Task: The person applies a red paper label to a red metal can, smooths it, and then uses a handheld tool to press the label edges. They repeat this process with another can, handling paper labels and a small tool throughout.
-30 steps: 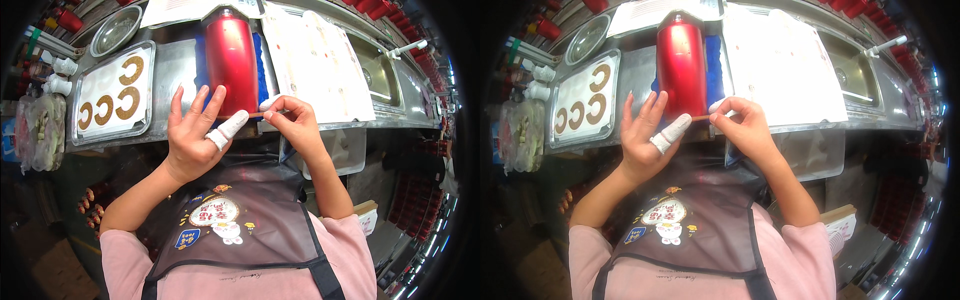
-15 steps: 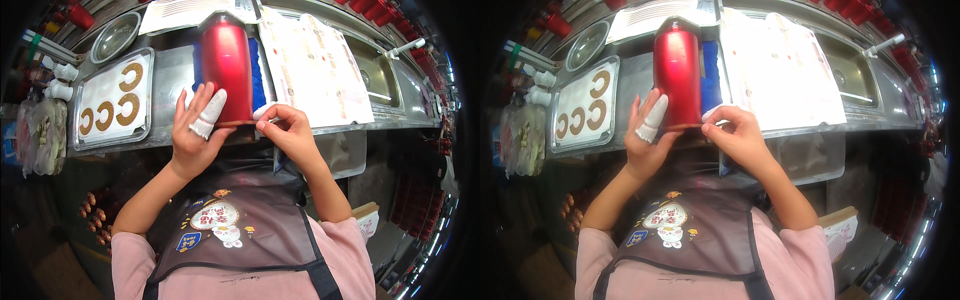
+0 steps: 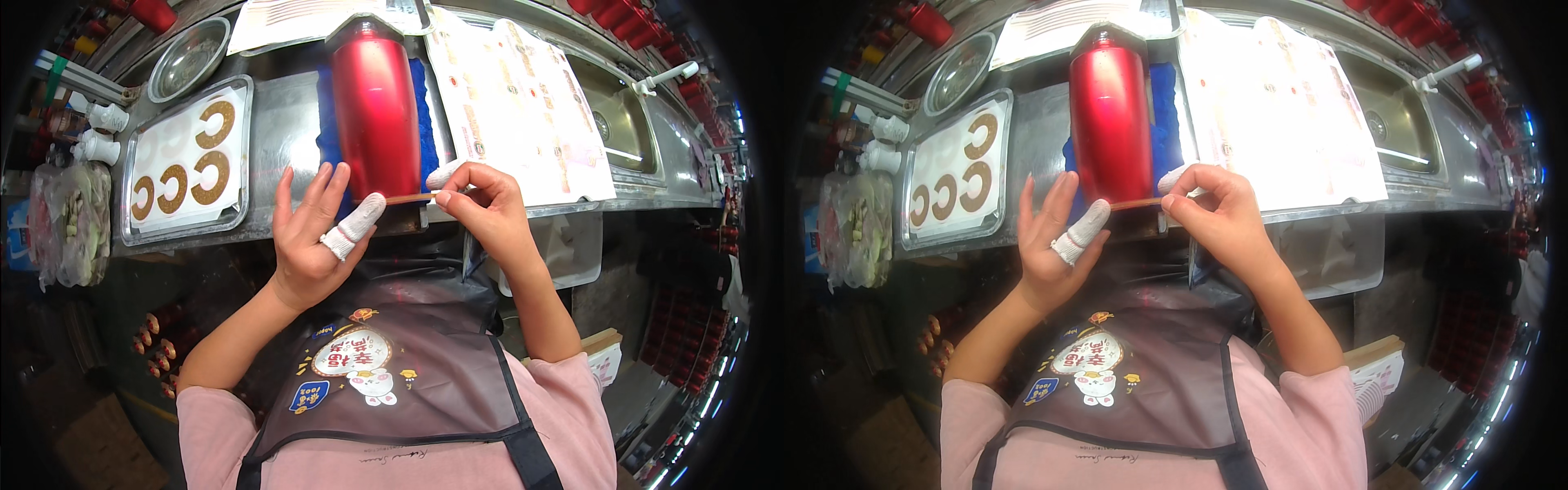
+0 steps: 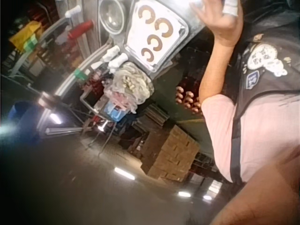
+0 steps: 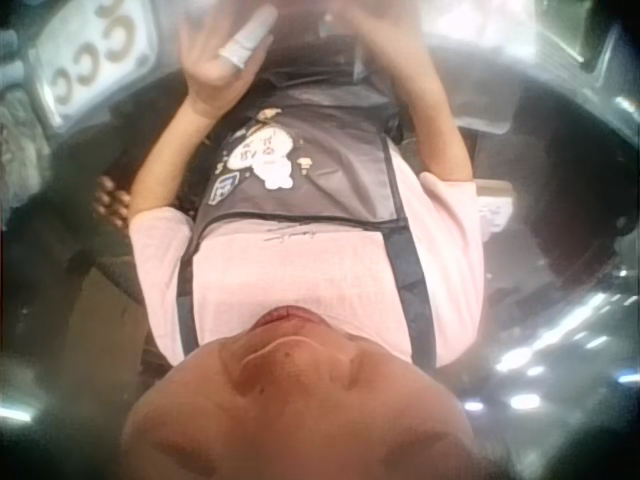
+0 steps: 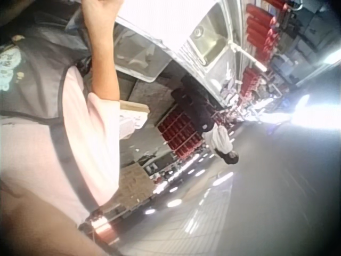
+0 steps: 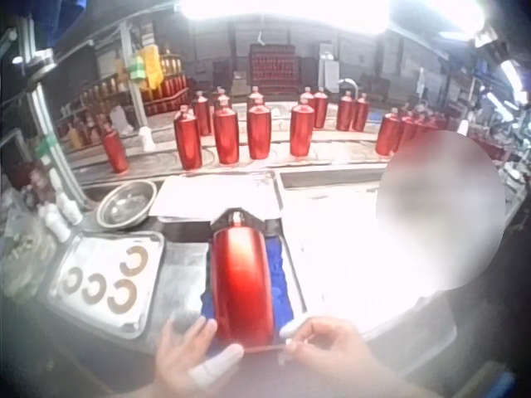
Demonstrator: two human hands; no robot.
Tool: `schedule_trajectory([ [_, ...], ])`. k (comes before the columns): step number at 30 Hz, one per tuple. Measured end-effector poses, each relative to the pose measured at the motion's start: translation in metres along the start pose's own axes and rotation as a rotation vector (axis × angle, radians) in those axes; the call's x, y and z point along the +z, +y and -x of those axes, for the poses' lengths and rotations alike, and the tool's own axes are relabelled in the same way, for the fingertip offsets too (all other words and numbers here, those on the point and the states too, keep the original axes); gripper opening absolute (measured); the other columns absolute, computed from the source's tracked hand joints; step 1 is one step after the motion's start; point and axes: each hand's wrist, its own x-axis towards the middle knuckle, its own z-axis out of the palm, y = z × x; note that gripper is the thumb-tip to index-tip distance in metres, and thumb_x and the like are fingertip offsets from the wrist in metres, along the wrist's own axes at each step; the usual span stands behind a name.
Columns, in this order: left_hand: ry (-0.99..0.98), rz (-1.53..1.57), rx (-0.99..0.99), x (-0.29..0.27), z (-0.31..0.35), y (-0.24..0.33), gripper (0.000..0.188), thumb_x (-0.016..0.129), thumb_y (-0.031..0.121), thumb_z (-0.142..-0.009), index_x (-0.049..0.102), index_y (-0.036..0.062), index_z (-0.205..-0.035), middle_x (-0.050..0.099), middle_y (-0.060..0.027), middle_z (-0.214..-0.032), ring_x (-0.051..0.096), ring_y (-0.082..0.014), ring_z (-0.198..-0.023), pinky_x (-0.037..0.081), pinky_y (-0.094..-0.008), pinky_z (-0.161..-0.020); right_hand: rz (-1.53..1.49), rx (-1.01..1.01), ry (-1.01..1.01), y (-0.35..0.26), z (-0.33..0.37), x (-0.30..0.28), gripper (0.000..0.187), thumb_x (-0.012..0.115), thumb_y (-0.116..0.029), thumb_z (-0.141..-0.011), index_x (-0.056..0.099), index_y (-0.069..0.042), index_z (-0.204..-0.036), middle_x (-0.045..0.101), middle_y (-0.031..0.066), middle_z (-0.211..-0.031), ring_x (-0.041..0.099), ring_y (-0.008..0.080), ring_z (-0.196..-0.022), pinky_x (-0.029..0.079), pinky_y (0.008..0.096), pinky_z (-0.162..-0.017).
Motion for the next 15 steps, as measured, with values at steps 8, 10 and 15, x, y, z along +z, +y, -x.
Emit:
schedule_trajectory([
  [8, 0.019, -0.136, 0.132, 0.004, -0.029, 0.013, 0.034, 0.073, 0.013, -0.081, 0.079, 0.0183, -0.114, 0.063, -0.0121, -0.142, 0.06, -0.0428, -0.126, 0.03, -0.069, -0.111, 0.023, 0.033, 0.027, 0.01, -0.007, 0.006, 0.009, 0.071, -0.006, -0.091, 0.066, -0.001, -0.085, 0.065, -0.0017, -0.081, 0.058, 0.0013, -0.069, 0.044, 0.0178, -0.061],
  [10, 0.009, -0.157, 0.105, 0.012, -0.036, 0.018, 0.032, 0.07, 0.015, -0.084, 0.078, 0.0172, -0.114, 0.063, -0.01, -0.143, 0.053, -0.0443, -0.134, 0.027, -0.0721, -0.111, -0.02, -0.116, -0.033, 0.014, -0.009, 0.01, 0.008, 0.072, -0.006, -0.091, 0.067, -0.001, -0.086, 0.066, -0.0012, -0.082, 0.058, 0.0021, -0.069, 0.046, 0.0188, -0.061],
  [15, 0.148, 0.054, -0.038, 0.024, -0.036, 0.006, 0.067, 0.086, 0.015, -0.074, 0.065, 0.0076, -0.137, 0.061, -0.0154, -0.143, 0.051, -0.0386, -0.14, 0.029, -0.0649, -0.115, 0.009, -0.018, -0.03, 0.022, -0.008, 0.008, 0.011, 0.075, -0.01, -0.091, 0.067, -0.003, -0.087, 0.063, -0.0062, -0.081, 0.05, -0.0018, -0.066, 0.038, 0.0171, -0.058],
])
